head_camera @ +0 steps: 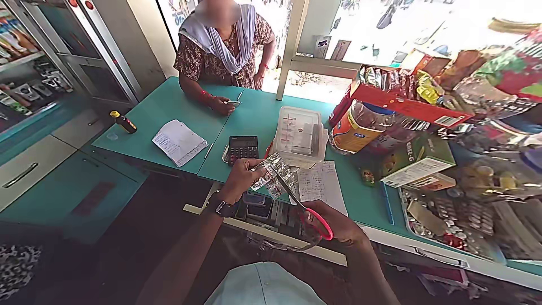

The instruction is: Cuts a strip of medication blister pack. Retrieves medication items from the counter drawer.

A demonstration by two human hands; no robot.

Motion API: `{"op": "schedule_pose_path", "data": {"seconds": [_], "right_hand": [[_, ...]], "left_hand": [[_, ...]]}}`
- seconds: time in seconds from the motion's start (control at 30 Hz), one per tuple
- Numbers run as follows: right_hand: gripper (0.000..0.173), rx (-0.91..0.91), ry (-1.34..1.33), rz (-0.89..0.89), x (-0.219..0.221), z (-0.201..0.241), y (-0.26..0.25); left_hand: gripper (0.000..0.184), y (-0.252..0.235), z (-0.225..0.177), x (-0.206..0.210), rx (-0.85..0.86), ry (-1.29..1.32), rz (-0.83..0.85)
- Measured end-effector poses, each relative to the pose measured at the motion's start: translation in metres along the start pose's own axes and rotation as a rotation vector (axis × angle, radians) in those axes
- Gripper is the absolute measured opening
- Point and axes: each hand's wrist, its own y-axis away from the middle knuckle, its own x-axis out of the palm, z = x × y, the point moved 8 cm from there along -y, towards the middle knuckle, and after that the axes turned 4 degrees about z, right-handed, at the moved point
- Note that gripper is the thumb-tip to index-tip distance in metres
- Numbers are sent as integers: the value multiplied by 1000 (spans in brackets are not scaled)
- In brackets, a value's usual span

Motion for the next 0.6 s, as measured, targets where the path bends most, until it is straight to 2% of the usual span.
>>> {"op": "schedule_pose_path", "data": {"seconds": [0.1,0.2,0.23,0.27,0.37,0.47,0.53,0.57,0.6], "right_hand": [[56,-9,10,100,8,-13,6],[64,-51,132,210,19,-18,27],[58,-76,152,147,17,-15,33],[50,-122,159,12,12,-8,37],[41,-328,139,-450,-4,27,31],[38,-421,69,-595,-5,53,4],[34,-466,-44,-636,-3,59,-7],[34,-493,-113,-683,-3,60,-7],[35,-525,-180,-750,-4,59,-5]], "left_hand": [[24,4,-1,1,-32,14,58],[25,8,-11,-6,-34,-85,116],[25,10,-15,-9,-30,-141,153],[24,12,-18,-10,-21,-199,216],[23,18,-28,13,38,-386,547],[23,25,-39,45,95,-506,784],[20,25,-50,52,140,-483,800],[22,25,-57,46,183,-439,761],[31,22,-63,34,254,-357,679]]}}
